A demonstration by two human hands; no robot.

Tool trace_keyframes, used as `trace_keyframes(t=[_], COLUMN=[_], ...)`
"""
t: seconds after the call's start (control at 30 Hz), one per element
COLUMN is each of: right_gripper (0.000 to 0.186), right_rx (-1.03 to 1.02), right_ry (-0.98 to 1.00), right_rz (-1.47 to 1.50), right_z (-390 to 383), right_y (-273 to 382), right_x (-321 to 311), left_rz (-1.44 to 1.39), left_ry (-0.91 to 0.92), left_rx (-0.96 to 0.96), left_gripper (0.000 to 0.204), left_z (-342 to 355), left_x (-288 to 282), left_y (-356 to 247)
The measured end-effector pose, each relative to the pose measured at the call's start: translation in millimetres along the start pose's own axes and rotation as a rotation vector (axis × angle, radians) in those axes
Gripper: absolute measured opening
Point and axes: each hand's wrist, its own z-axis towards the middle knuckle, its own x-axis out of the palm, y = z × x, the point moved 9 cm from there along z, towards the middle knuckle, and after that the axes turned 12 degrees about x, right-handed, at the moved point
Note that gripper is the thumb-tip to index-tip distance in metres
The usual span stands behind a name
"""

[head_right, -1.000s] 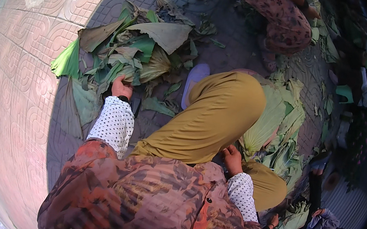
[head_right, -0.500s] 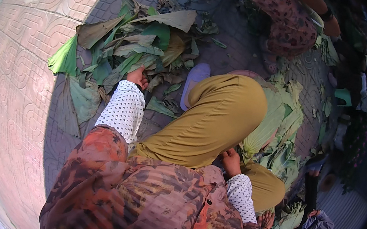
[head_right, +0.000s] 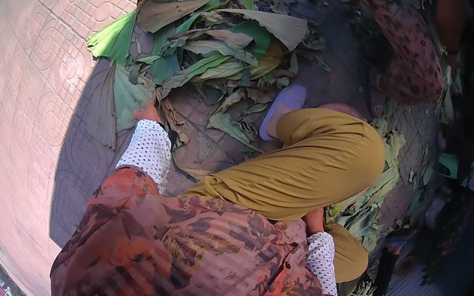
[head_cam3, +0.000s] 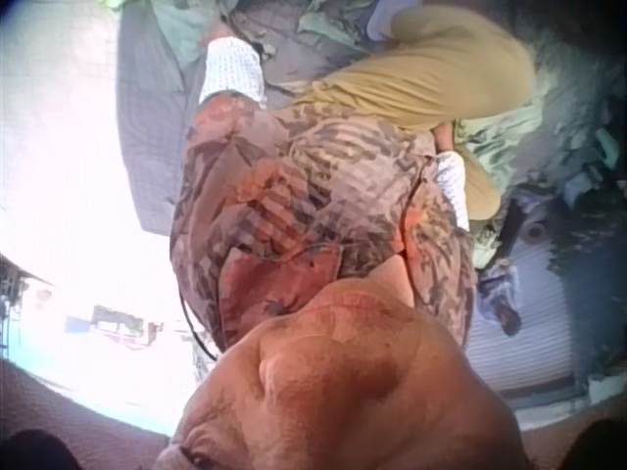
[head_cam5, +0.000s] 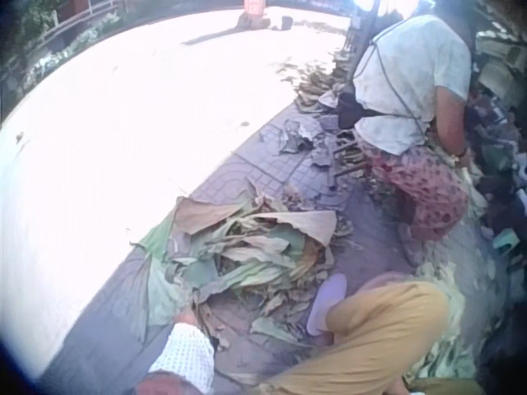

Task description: The person folds and rolls large green leaves by hand while sitting on the ground. They take individual leaves, fold the edges inward to create a pouch or cone shape, and stack them.

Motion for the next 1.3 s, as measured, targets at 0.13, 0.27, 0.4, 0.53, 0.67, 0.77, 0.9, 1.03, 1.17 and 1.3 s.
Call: trace_keyframes(t=[0.13, 0.27, 0.4, 0.53, 0.67, 0.77, 0.9, 1.03, 1.17, 1.3], right_gripper=[0.024, 0.025, 0.026, 0.027, 0.028, 0.029, 0.03, 0.031, 0.032, 0.034], right_rx=[0.001, 0.002, 0.007, 0.005, -0.013, -0.062, -0.105, -0.158, -0.197, -0.243], right_ry=[-0.034, -0.032, -0.026, -0.038, 0.012, 0.089, -0.057, -0.041, -0.014, 0.011], right_rz=[-0.038, -0.058, -0.068, -0.096, -0.148, -0.165, -0.143, -0.157, -0.181, -0.234], right_z=[-6.0, -10.3, -9.6, -7.4, -3.6, 5.3, -12.2, -13.6, -8.8, -9.0], right_y=[3.7, 8.2, 6.9, 6.3, 11.3, 25.3, 38.5, 54.0, 55.0, 52.6], right_x=[-2.4, 2.6, 10.6, 9.8, 28.3, 56.4, 15.4, 17.2, 14.3, 10.6], left_rz=[-0.415, -0.633, -0.613, -0.653, -0.918, -0.834, -0.718, -0.916, -1.002, -1.013], left_ry=[0.239, 0.37, 0.323, 0.268, 0.143, 0.081, 0.203, 0.297, 0.437, 0.754], left_rx=[-0.251, -0.452, -0.516, -0.403, -0.415, -0.274, 0.03, 0.163, 0.251, 0.281], left_gripper=[0.072, 0.07, 0.082, 0.079, 0.07, 0.042, 0.025, 0.031, 0.029, 0.026], left_z=[-1.3, 11.5, 17.3, -2.1, 18.6, 87.9, 17.5, -16.4, -67.1, -146.7], left_x=[22.8, 64.9, 74.4, 78.2, 51.2, 2.8, 68.8, 73.4, 86.0, 122.7], left_y=[-8.2, 7.3, 14.1, -5.8, 8.8, 11.0, -107.4, -199.6, -256.6, -277.9])
